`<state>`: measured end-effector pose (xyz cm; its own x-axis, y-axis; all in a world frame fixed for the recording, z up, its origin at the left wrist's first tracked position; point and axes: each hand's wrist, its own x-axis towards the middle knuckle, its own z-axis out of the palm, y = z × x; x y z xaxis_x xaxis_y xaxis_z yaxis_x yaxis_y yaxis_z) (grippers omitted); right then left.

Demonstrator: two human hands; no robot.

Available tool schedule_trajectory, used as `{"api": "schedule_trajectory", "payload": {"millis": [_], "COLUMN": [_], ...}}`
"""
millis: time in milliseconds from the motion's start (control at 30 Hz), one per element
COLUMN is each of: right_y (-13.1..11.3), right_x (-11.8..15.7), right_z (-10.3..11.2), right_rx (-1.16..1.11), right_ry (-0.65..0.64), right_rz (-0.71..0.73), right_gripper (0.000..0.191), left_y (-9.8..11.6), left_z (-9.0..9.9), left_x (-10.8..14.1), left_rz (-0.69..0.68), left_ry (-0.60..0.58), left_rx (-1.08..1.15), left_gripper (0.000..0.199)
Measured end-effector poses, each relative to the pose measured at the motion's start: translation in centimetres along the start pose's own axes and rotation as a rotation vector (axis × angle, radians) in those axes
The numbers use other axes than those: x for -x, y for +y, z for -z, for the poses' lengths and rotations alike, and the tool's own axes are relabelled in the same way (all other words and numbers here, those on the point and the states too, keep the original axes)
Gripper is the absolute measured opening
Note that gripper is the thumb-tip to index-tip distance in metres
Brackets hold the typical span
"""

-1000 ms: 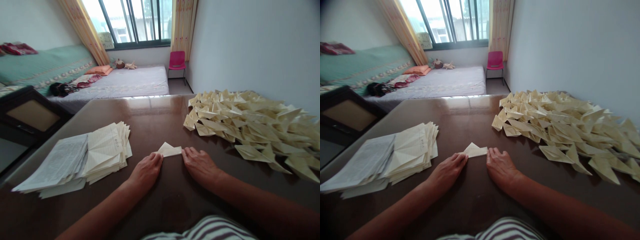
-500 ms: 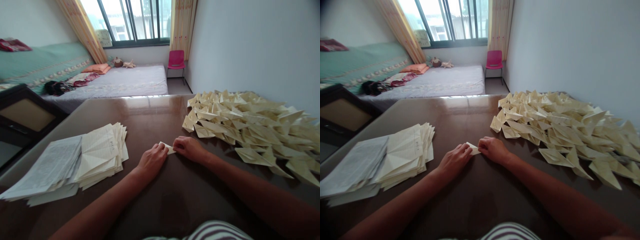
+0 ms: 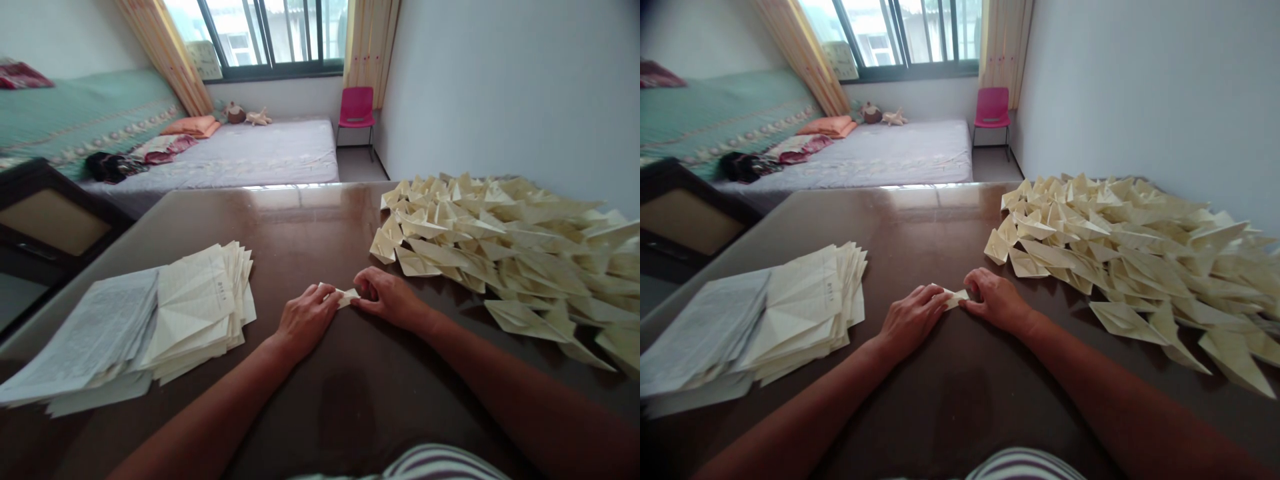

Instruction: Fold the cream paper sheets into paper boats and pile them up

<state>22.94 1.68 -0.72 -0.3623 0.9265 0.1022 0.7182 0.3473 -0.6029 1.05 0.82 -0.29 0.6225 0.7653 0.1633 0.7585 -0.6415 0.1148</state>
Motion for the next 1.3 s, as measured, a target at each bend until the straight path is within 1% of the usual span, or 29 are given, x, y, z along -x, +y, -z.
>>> {"api": "schedule_trajectory", "payload": {"millis": [67,233,333,433,533,633,767,833,933,1000,1067,1200,1300], "right_y": [-0.3,-1.0,-1.2,-1.2,-1.2,-1.1,-0.5,-0.5,-0.7,-0.9,-1.0,-0.6,-0.6], "right_x": [-0.1,-0.1,-0.1,-0.2,-0.5,-0.7,-0.4,-0.1,0.4,0.6,0.6,0.4,0.1], "right_z": [0.0,-0.1,-0.1,0.1,0.4,0.5,0.2,0.1,0.3,0.7,0.9,0.7,0.1], "right_rx": [0.068,0.147,0.181,0.225,0.234,0.212,0.089,0.058,0.174,0.264,0.268,0.136,0.122], "right_ry": [0.005,-0.050,-0.032,-0.014,-0.059,-0.076,-0.071,-0.046,-0.027,-0.038,-0.051,-0.076,-0.054], "right_rz": [-0.049,-0.095,-0.122,-0.116,-0.092,-0.078,-0.061,-0.018,0.151,0.257,0.292,0.214,0.082], "right_gripper": [0.022,0.015,0.026,0.036,0.029,0.021,0.011,0.010,0.009,0.014,0.020,0.026,0.025], "left_y": [0.0,0.0,-0.1,0.0,0.1,0.2,0.2,0.1,0.1,0.1,0.1,0.1,0.1], "left_z": [0.0,-0.2,-0.5,-0.7,-0.7,-0.6,-0.6,-0.7,-0.7,-0.6,-0.6,-0.8,-1.0], "left_x": [0.1,0.3,0.4,0.4,0.5,0.5,0.5,0.5,0.4,0.4,0.4,0.3,0.2], "left_rz": [-0.020,-0.071,-0.100,-0.147,-0.189,-0.204,-0.171,-0.140,-0.120,-0.108,-0.094,-0.056,-0.018], "left_ry": [-0.004,0.001,0.037,0.061,0.063,0.068,0.100,0.112,0.104,0.092,0.078,0.075,0.114], "left_rx": [-0.015,-0.065,-0.094,-0.126,-0.147,-0.159,-0.150,-0.135,-0.117,-0.110,-0.103,-0.061,-0.033], "left_gripper": [0.025,0.019,0.017,0.015,0.015,0.013,0.011,0.011,0.012,0.013,0.014,0.017,0.028]}}
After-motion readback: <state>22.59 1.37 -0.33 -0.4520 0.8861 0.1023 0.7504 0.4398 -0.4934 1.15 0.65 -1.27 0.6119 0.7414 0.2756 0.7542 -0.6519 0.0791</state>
